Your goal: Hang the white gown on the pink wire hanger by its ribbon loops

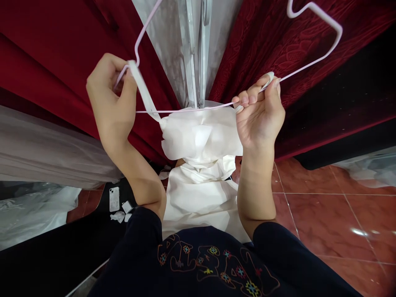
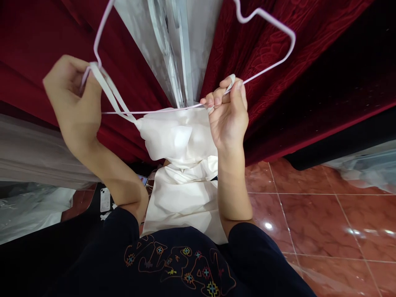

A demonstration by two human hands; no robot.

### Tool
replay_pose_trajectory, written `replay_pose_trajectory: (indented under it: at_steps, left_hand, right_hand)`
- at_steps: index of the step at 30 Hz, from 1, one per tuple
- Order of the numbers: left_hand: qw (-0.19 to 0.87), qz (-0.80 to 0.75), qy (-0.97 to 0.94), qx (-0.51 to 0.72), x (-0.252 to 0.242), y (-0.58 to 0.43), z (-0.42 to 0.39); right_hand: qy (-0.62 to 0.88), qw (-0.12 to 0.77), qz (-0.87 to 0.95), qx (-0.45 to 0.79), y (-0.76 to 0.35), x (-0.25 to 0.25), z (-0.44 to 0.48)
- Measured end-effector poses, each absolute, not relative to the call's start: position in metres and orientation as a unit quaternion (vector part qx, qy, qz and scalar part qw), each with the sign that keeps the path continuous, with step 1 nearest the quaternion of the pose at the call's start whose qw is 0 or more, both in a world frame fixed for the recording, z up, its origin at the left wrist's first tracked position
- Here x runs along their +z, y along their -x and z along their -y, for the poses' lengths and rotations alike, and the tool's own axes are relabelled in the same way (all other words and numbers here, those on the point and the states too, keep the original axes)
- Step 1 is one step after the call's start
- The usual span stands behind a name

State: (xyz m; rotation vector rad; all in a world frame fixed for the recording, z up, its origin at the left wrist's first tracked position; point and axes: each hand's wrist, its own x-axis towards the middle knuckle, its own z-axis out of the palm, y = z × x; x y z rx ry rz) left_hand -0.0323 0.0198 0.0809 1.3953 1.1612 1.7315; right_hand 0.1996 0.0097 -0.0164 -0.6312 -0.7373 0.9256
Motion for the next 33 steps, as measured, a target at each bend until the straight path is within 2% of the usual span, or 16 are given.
replay_pose_trajectory:
  at_steps: [1,4,13,16,19,22,28,33]
  left_hand:
    - [0.271,-0.420,-0.625,0.600,0.079,0.033,-0.023]
    - [0.217,-0.415,-0.701,0.537,0.070,0.039,-0.032]
    - [0.134,-0.352,-0.676,0.634,0.044,0.040,-0.042]
    - [0.195,-0.364,-0.587,0.696,0.030,0.036,-0.034]
    - [0.357,-0.310,-0.441,0.763,0.013,0.029,-0.025]
    - [0.477,-0.260,-0.346,0.765,0.000,0.018,-0.020]
    - [0.553,-0.156,-0.305,0.760,0.007,0.004,-0.012]
    - [0.535,-0.200,-0.289,0.768,0.011,0.000,-0.014]
  right_hand:
    - [0.307,0.781,0.340,0.425,-0.200,-0.016,-0.009]
    - [0.347,0.766,0.349,0.414,-0.203,-0.013,-0.005]
    - [0.300,0.777,0.343,0.434,-0.211,-0.010,-0.004]
    - [0.317,0.766,0.375,0.414,-0.208,-0.014,-0.006]
    - [0.332,0.767,0.380,0.397,-0.196,-0.018,-0.008]
    - [0.335,0.766,0.366,0.408,-0.184,-0.020,-0.009]
    - [0.313,0.762,0.353,0.444,-0.198,-0.009,-0.003]
    - [0.346,0.821,0.274,0.362,-0.234,0.001,-0.002]
